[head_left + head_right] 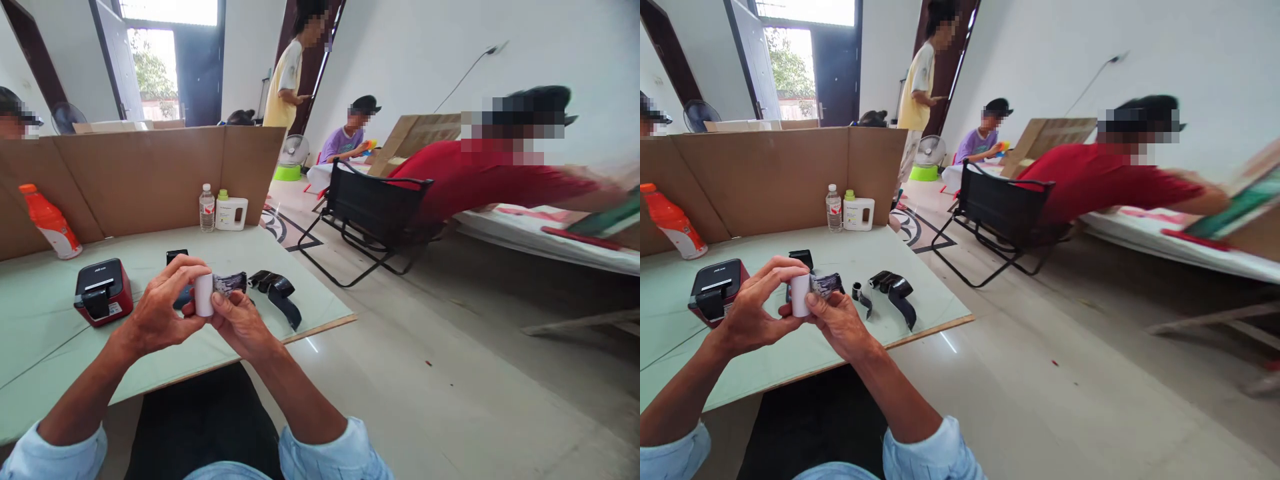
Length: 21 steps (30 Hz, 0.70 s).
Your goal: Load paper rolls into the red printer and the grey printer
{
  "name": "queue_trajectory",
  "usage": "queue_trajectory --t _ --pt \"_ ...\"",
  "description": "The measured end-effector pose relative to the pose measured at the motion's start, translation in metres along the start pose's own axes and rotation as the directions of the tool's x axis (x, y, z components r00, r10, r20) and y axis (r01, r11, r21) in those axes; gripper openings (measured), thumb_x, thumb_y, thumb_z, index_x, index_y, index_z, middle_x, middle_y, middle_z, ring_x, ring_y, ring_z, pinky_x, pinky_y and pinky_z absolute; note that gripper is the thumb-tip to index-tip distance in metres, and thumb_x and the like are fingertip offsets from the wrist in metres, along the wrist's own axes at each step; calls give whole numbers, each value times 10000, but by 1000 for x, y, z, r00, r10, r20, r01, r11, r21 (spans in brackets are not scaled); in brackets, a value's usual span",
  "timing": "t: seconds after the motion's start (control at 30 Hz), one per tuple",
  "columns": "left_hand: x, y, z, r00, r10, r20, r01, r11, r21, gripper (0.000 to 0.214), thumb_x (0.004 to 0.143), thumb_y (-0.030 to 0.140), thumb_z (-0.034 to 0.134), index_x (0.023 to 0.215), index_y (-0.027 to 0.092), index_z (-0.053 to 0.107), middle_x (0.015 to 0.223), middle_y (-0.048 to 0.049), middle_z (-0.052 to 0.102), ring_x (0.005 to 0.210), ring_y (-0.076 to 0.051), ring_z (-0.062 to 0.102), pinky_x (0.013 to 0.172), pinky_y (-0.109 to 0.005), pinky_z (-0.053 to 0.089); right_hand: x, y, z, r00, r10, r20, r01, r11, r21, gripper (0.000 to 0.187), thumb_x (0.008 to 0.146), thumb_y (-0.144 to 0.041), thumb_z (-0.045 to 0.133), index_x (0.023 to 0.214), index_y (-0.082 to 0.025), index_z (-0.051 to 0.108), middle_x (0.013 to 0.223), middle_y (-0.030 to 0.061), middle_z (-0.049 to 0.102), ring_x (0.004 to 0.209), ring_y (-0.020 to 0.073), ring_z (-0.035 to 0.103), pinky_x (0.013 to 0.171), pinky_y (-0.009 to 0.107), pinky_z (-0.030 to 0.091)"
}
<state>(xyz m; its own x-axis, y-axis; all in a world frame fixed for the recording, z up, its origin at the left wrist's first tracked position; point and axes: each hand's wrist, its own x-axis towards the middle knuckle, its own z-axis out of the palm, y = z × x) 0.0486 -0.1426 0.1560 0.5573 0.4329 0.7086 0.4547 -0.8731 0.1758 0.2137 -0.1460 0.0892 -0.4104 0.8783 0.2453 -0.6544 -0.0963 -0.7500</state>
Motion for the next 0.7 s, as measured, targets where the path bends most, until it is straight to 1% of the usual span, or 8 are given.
queue_trajectory --t 0.13,0.27,0.37,0.47,0.6,0.7 --pt "0 2 -2 1000 -3 14 2 1000 26 512 807 56 716 1285 209 616 1212 -109 681 1108 -245 692 935 -367 613 0 2 0 1000 -12 8 12 1000 14 490 748 -592 934 1007 -192 817 842 65 809 881 270 801 895 439 640" --pt "-1 6 -4 1000 29 11 -29 998 48 536 806 38 704 1302 214 608 1169 -95 681 1041 -227 696 887 -342 619 -1 0 -1 999 14 33 -14 1000 6 499 742 -589 938 1008 -187 810 894 74 815 898 281 802 902 458 644" --pt "-1 9 -5 1000 1 0 -1 998 66 534 809 30 693 1300 221 614 1112 -74 677 964 -201 692 808 -299 614 -1 -2 0 1000 10 25 -10 1000 0 505 736 -590 941 1019 -194 803 902 73 813 909 288 802 905 467 645" --pt "-3 9 -3 1000 -14 -5 14 996 84 536 810 30 686 1306 223 618 1085 -66 672 919 -189 691 770 -281 611 -1 0 0 1000 -19 11 19 1000 -18 472 762 -577 928 1005 -192 803 872 74 808 897 283 800 911 466 642" --pt "-9 8 3 1000 -23 2 22 992 127 587 812 35 664 1360 239 607 1104 -78 674 925 -208 699 773 -307 635 -1 6 -1 999 -46 -20 45 998 -38 465 762 -573 927 1005 -196 805 857 71 804 903 283 795 894 456 650" --pt "-13 8 6 1000 -23 21 21 992 121 618 823 37 651 1401 245 585 1162 -98 684 999 -239 713 852 -359 653 -2 9 -3 999 -38 -32 37 999 -25 478 746 -575 938 1003 -198 798 866 70 806 906 282 794 883 447 656"
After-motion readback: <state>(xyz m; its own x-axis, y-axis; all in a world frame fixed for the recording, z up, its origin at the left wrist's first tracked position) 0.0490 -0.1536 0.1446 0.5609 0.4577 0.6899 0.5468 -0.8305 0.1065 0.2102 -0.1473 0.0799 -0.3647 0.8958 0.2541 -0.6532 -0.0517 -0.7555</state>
